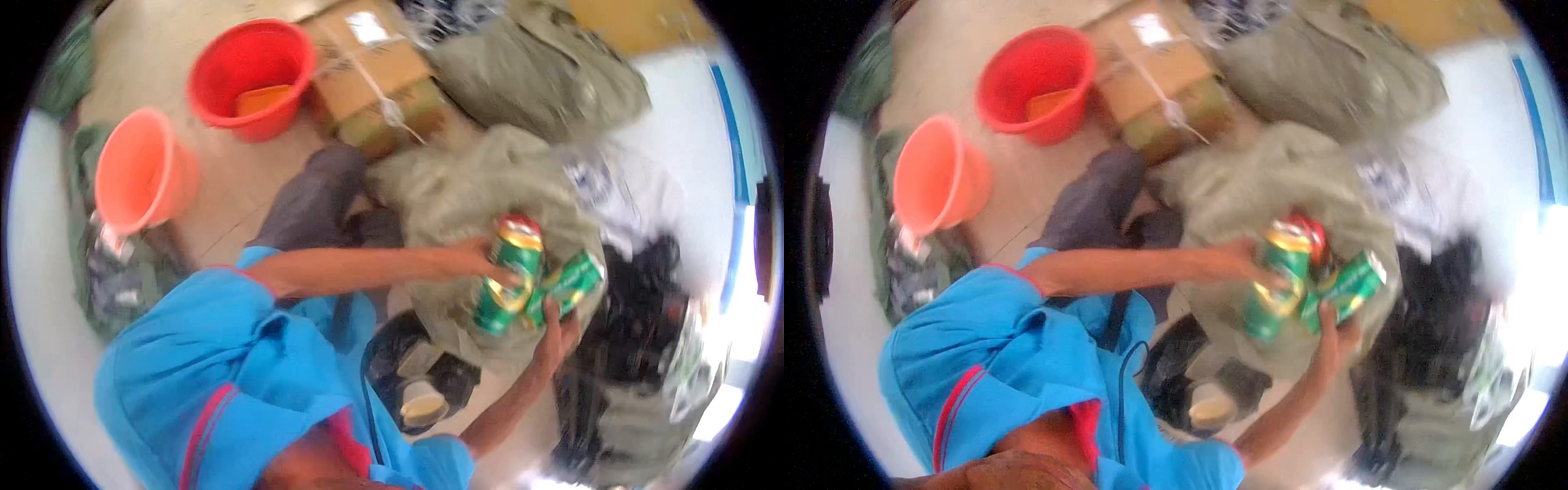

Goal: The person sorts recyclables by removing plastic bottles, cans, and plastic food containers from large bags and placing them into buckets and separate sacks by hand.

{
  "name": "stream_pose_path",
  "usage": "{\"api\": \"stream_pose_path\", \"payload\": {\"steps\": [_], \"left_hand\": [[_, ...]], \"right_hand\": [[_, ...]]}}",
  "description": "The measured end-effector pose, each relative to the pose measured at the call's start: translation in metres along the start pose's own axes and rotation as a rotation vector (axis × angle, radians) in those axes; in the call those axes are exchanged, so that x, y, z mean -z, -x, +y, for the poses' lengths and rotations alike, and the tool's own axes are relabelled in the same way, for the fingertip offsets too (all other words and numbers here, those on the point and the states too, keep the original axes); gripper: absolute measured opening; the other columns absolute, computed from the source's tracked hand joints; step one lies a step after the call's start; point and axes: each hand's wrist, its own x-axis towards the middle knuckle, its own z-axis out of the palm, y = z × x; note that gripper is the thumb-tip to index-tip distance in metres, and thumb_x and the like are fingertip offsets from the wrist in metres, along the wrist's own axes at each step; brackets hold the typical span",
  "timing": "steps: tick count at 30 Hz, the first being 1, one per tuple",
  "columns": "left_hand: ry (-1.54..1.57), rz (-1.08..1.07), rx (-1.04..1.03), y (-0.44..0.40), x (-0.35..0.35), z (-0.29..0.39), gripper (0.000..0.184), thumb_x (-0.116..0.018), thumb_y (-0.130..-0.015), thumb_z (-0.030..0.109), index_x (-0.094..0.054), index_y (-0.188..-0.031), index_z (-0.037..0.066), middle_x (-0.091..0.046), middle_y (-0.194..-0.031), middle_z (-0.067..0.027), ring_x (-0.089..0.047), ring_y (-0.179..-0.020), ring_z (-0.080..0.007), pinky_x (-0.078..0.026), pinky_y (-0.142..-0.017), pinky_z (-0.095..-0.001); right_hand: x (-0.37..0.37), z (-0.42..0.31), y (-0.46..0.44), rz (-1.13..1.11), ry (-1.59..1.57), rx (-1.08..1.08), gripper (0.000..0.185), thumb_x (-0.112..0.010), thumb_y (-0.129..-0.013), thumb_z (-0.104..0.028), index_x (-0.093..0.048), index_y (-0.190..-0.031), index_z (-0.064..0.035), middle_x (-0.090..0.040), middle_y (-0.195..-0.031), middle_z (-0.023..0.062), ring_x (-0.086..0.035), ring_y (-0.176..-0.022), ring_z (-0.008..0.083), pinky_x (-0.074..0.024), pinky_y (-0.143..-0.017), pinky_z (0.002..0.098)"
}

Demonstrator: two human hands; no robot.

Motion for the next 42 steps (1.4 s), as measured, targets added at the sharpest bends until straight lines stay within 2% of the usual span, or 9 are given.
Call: {"api": "stream_pose_path", "payload": {"steps": [8, 11, 12, 20, 27, 31, 33, 36, 42], "left_hand": [[0.332, -0.114, -0.092, 0.012, 0.016, 0.001, 0.052, -0.065, -0.085, 0.032, -0.053, -0.122, -0.001, -0.058, -0.118, -0.0095, -0.052, -0.111, -0.0194, -0.038, -0.099, -0.0358], [0.434, -0.088, -0.193, 0.033, 0.032, 0.022, 0.051, -0.066, -0.084, 0.031, -0.052, -0.122, 0.0, -0.059, -0.117, -0.0088, -0.053, -0.11, -0.0189, -0.04, -0.098, -0.0363], [0.434, -0.077, -0.2, 0.04, 0.036, 0.029, 0.051, -0.066, -0.084, 0.031, -0.052, -0.122, 0.0, -0.059, -0.117, -0.0088, -0.053, -0.11, -0.0189, -0.04, -0.098, -0.0363], [0.405, 0.285, -0.405, 0.107, 0.095, 0.06, 0.048, -0.072, -0.078, 0.025, -0.055, -0.118, 0.004, -0.062, -0.11, -0.007, -0.057, -0.103, -0.018, -0.042, -0.095, -0.0339], [0.53, 0.593, -0.561, 0.189, 0.15, 0.056, 0.047, -0.071, -0.077, 0.018, -0.054, -0.119, 0.004, -0.061, -0.113, -0.0092, -0.058, -0.105, -0.0223, -0.044, -0.097, -0.0395], [0.799, 0.781, -0.687, 0.239, 0.147, 0.074, 0.041, -0.058, -0.087, 0.013, -0.047, -0.123, 0.001, -0.058, -0.116, -0.0145, -0.056, -0.107, -0.0276, -0.043, -0.097, -0.0461], [0.396, 1.213, -0.815, 0.252, 0.174, 0.054, 0.039, -0.06, -0.087, 0.019, -0.047, -0.119, 0.003, -0.055, -0.113, -0.0113, -0.054, -0.107, -0.0248, -0.042, -0.099, -0.0389], [0.41, 0.966, -0.7, 0.33, 0.298, -0.019, 0.042, -0.057, -0.089, 0.027, -0.047, -0.123, 0.003, -0.053, -0.121, -0.0108, -0.051, -0.112, -0.0268, -0.04, -0.099, -0.0433], [0.336, 1.085, -0.448, 0.314, 0.276, 0.049, 0.063, -0.066, -0.08, 0.033, -0.042, -0.131, 0.004, -0.044, -0.134, -0.0166, -0.042, -0.124, -0.0338, -0.032, -0.104, -0.0535]], "right_hand": [[-0.048, 0.036, -0.016, -0.057, 0.134, 0.035, 0.047, -0.064, -0.083, -0.017, -0.052, -0.122, 0.0067, -0.061, -0.106, 0.0107, -0.057, -0.094, 0.0181, -0.0434, -0.084, 0.0292], [-0.1, -0.01, -0.02, -0.357, 0.126, 0.128, 0.042, -0.067, -0.081, -0.017, -0.057, -0.115, 0.0058, -0.062, -0.101, 0.008, -0.06, -0.088, 0.0142, -0.0477, -0.077, 0.0277], [-0.11, 0.018, -0.04, -0.343, -0.169, 0.042, 0.032, -0.064, -0.083, -0.015, -0.061, -0.108, 0.0039, -0.064, -0.096, 0.0053, -0.059, -0.084, 0.0123, -0.0475, -0.073, 0.027], [-0.203, -0.045, -0.011, -0.775, 0.153, 0.299, 0.035, -0.051, -0.092, -0.028, -0.059, -0.102, 0.0045, -0.062, -0.093, 0.0089, -0.056, -0.082, 0.0146, -0.0465, -0.068, 0.0288], [-0.207, -0.037, 0.01, -0.875, -0.134, -0.031, 0.05, -0.044, -0.096, -0.038, -0.052, -0.114, 0.009, -0.062, -0.101, 0.0182, -0.063, -0.09, 0.027, -0.053, -0.071, 0.0356], [-0.172, -0.007, 0.015, -0.759, -0.159, 0.014, 0.042, -0.053, -0.093, -0.03, -0.054, -0.112, 0.0073, -0.063, -0.101, 0.0195, -0.065, -0.087, 0.028, -0.0527, -0.068, 0.0344], [-0.133, -0.005, 0.025, -0.623, -0.174, 0.032, 0.039, -0.056, -0.092, -0.027, -0.056, -0.111, 0.0063, -0.065, -0.097, 0.0185, -0.065, -0.084, 0.0266, -0.0524, -0.068, 0.0343], [-0.065, 0.002, 0.043, -0.393, -0.362, 0.026, 0.034, -0.058, -0.09, -0.025, -0.06, -0.106, 0.0048, -0.066, -0.092, 0.0167, -0.065, -0.077, 0.0231, -0.0517, -0.07, 0.0329], [0.089, 0.079, 0.11, 0.213, -0.504, -0.157, 0.033, -0.054, -0.092, -0.027, -0.06, -0.108, 0.0011, -0.067, -0.094, 0.0138, -0.065, -0.08, 0.0246, -0.0515, -0.065, 0.0334]]}}
